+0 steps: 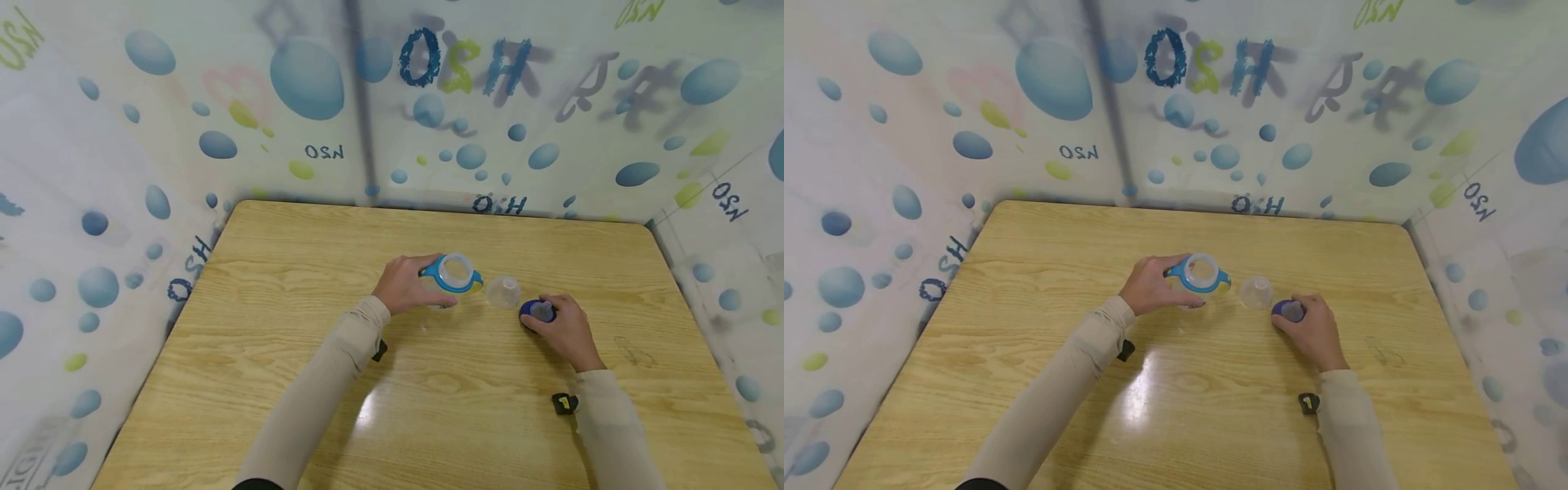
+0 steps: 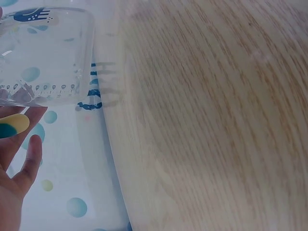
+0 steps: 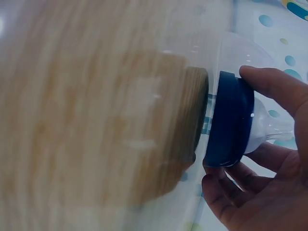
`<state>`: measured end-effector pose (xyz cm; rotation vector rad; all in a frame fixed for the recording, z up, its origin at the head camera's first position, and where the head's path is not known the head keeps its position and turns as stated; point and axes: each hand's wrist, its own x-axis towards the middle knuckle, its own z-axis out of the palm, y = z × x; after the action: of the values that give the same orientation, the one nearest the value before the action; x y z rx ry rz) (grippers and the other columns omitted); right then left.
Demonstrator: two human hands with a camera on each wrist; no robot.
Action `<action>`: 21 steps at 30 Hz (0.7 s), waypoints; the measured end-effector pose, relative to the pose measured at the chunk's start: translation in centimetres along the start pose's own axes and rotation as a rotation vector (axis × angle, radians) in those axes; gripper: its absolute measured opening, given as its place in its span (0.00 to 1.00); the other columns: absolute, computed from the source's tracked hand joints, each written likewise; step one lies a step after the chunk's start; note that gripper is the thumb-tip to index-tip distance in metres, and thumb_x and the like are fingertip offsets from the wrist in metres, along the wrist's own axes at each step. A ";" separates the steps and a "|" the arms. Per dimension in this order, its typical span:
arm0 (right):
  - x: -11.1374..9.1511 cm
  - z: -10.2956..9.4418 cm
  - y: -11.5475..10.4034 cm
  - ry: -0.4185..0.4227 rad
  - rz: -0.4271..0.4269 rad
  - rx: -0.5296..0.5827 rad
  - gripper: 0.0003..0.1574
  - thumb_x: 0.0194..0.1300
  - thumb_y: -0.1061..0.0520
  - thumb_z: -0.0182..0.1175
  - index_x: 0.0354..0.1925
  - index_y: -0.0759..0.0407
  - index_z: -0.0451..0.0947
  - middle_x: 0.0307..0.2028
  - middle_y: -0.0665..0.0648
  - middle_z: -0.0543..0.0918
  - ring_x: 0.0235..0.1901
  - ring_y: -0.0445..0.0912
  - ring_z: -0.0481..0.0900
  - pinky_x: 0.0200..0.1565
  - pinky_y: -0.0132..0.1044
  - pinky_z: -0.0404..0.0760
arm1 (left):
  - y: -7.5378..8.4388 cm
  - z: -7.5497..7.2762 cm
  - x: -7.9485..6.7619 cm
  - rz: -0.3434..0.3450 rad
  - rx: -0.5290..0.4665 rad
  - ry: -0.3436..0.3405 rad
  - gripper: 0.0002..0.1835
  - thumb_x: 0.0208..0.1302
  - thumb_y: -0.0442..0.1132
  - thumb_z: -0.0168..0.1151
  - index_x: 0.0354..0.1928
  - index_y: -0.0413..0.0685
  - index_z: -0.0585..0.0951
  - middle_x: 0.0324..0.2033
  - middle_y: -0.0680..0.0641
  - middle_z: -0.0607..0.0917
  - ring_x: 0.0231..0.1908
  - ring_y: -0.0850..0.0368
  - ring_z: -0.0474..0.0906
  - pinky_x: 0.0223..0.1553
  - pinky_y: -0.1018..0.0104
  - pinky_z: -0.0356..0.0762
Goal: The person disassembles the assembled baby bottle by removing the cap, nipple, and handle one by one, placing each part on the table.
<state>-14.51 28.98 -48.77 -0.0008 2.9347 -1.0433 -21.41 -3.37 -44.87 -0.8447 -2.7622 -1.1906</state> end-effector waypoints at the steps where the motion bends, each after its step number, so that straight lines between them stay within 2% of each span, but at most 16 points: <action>1: 0.0 0.0 0.0 -0.007 0.002 -0.002 0.42 0.63 0.49 0.70 0.62 0.78 0.70 0.56 0.77 0.71 0.55 0.72 0.71 0.53 0.66 0.71 | 0.0 0.0 0.0 -0.002 0.001 0.000 0.46 0.41 0.61 0.81 0.64 0.49 0.79 0.48 0.48 0.88 0.43 0.55 0.85 0.45 0.58 0.81; 14: 0.3 0.2 0.1 -0.049 0.012 -0.036 0.42 0.63 0.49 0.69 0.62 0.78 0.70 0.56 0.78 0.71 0.54 0.72 0.71 0.53 0.66 0.71 | 0.2 -0.3 0.0 -0.007 -0.003 -0.002 0.45 0.41 0.61 0.81 0.63 0.49 0.80 0.47 0.49 0.88 0.43 0.55 0.85 0.45 0.58 0.80; 21: 0.1 -0.3 -0.3 -0.042 0.012 -0.031 0.47 0.63 0.46 0.69 0.66 0.77 0.66 0.59 0.79 0.69 0.57 0.72 0.68 0.55 0.67 0.69 | 0.2 -0.2 0.0 -0.011 -0.005 -0.013 0.46 0.42 0.61 0.80 0.64 0.49 0.79 0.47 0.47 0.88 0.44 0.54 0.85 0.47 0.56 0.79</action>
<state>-14.58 28.90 -48.37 -0.0061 2.9093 -0.9844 -21.36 -3.39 -44.58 -0.8418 -2.7790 -1.1982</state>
